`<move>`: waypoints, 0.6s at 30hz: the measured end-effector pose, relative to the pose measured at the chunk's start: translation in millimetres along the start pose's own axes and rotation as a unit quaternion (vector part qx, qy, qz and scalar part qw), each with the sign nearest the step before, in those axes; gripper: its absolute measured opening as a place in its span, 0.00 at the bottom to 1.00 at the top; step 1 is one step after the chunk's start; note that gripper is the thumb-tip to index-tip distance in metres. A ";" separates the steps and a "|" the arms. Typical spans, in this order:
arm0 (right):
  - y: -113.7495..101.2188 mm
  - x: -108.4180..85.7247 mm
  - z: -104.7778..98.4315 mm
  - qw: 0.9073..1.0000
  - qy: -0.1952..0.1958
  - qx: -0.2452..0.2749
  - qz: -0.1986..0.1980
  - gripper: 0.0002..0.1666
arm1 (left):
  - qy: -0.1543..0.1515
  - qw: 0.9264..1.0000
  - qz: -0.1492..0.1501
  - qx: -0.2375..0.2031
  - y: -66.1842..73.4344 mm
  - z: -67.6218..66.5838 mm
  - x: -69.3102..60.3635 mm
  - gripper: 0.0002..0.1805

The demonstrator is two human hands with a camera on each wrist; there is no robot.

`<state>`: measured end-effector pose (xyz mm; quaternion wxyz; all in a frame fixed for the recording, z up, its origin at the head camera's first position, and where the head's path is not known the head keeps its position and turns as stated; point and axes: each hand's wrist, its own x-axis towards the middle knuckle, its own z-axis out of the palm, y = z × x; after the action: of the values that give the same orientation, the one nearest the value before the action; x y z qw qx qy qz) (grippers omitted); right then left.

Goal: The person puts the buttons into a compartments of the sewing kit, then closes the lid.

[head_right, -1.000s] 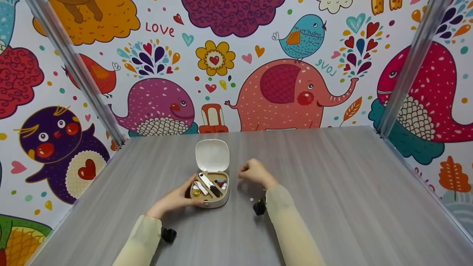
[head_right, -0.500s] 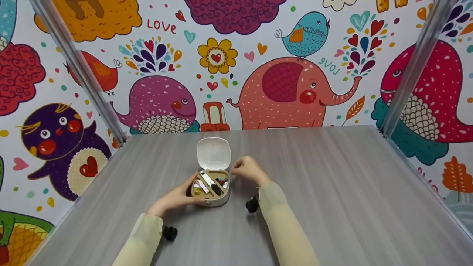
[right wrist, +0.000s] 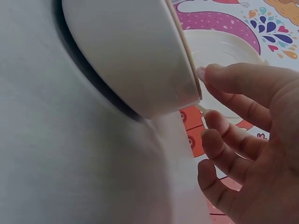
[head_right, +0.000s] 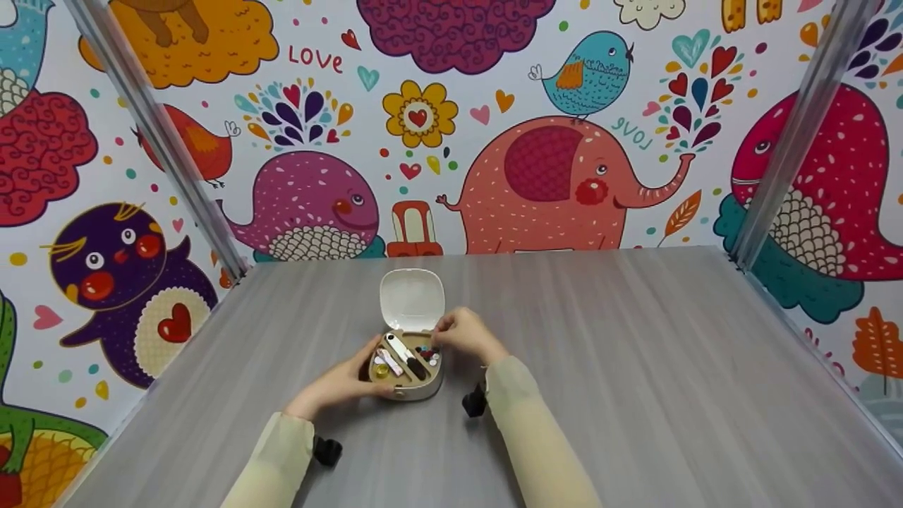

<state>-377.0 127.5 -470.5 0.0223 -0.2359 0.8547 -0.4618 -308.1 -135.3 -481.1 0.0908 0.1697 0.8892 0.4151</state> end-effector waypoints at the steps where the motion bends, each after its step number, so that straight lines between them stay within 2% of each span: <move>1: 0.0 0.3 1.1 1.000 0.001 -0.001 -0.003 0.04 | 0.000 1.000 0.000 0.000 0.1 0.0 -0.4 0.64; 8: 2.5 0.7 5.7 1.000 0.000 -0.009 -0.012 0.03 | 0.001 1.000 -0.008 0.008 -1.0 1.2 -0.2 0.63; 18: 4.6 1.6 8.9 0.999 0.005 -0.021 -0.034 0.03 | 0.002 1.000 0.000 0.015 0.2 0.4 0.8 0.62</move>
<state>-377.9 122.0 -478.9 -0.0027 -0.2633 0.8557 -0.4455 -308.7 -134.6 -481.2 0.0869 0.1700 0.8955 0.4020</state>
